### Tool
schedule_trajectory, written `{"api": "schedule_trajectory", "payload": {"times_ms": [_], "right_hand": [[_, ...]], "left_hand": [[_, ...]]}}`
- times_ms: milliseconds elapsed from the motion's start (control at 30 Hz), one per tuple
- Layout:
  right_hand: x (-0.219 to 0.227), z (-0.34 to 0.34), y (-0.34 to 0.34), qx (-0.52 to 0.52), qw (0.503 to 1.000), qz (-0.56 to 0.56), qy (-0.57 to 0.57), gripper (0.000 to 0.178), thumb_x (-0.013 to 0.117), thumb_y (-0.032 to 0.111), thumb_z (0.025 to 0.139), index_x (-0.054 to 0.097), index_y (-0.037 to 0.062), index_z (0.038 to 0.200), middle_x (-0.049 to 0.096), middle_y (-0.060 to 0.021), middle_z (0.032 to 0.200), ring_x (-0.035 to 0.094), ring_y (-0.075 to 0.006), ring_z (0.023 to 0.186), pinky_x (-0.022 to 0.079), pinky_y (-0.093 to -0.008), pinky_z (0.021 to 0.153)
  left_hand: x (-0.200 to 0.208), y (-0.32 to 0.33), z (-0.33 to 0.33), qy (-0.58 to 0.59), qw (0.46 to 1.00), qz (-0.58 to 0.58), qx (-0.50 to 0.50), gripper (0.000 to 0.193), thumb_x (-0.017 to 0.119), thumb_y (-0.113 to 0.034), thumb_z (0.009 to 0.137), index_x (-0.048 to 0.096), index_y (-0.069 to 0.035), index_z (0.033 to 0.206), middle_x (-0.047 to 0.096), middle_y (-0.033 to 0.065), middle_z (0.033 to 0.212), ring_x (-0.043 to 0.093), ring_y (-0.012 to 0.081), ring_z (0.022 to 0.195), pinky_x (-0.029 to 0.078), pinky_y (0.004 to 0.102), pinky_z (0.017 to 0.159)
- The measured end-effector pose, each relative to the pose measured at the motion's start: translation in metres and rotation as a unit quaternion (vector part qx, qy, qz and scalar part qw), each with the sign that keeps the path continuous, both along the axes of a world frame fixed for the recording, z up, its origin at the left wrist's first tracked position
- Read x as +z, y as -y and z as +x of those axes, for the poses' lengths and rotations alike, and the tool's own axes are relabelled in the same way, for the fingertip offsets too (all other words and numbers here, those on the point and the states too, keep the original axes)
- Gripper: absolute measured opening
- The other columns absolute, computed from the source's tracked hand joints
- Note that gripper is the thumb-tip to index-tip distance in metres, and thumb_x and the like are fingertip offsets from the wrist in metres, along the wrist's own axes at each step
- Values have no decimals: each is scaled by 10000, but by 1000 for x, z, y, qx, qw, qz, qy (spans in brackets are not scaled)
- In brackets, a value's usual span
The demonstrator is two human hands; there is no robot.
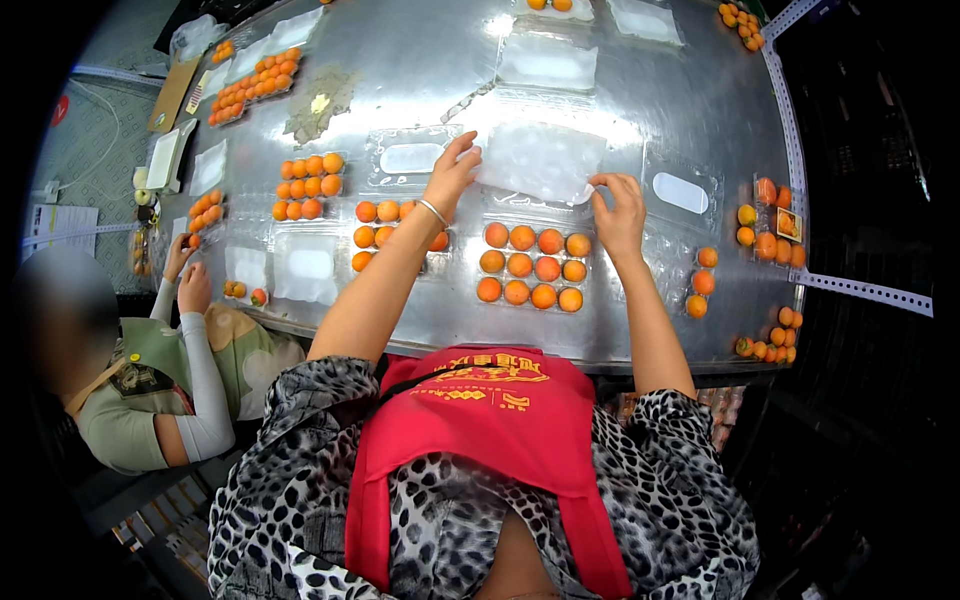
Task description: The person places small orange fruits into clear plastic trays on a metal table. They pick up the fruit one by one and arrange them in rows within the trays. The person also handles a filled tray, moving it to a crate.
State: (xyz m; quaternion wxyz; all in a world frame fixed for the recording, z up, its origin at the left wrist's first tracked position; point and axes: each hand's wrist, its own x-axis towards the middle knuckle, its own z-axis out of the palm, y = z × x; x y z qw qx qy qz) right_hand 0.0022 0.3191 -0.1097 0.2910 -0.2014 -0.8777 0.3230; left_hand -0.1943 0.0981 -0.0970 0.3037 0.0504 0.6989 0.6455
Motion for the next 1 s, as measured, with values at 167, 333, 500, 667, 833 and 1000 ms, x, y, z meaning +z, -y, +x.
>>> {"api": "schedule_trajectory", "payload": {"times_ms": [167,333,500,667,833,1000], "right_hand": [[-18,-1,-2,8,996,91,1,161,722,4,820,723,91,955,696,-89,964,623,-297,1058,490,-423,913],[-16,-8,-8,71,984,161,35,211,683,-29,815,734,100,973,658,-87,1049,586,-302,1106,476,-412,919],[6,11,0,7,996,61,62,311,653,-50,818,733,87,1085,575,-108,1165,559,-328,1141,474,-422,952],[22,75,17,-85,992,-86,17,232,717,31,850,722,67,1080,624,-101,1058,602,-314,1047,495,-403,919],[9,143,65,-29,995,-59,72,262,811,136,827,712,65,1059,643,-98,1011,610,-308,991,503,-405,874],[5,154,109,8,992,16,125,474,878,175,742,693,69,1165,577,-79,1119,551,-308,1065,453,-424,919]], "left_hand": [[-20,13,28,-457,871,-121,-130,389,671,-145,956,661,-112,1344,591,133,1411,500,342,1341,390,470,1159],[-26,17,56,-530,763,-277,-245,377,669,-218,962,673,-158,1334,581,39,1459,414,347,1434,205,567,1258],[-18,22,62,-554,754,-257,-241,370,660,-220,970,674,-164,1335,552,42,1507,404,357,1447,260,545,1238],[14,47,84,-488,848,-134,-156,297,669,-111,956,707,-101,1250,647,117,1349,575,329,1264,462,419,1085],[18,82,148,-228,967,-72,-84,227,651,-98,1006,716,-39,1215,704,46,1119,645,136,1023,528,272,890],[9,90,185,-135,984,-14,-118,233,654,-122,1010,711,-18,1210,726,77,1148,682,163,1020,572,321,871]]}}
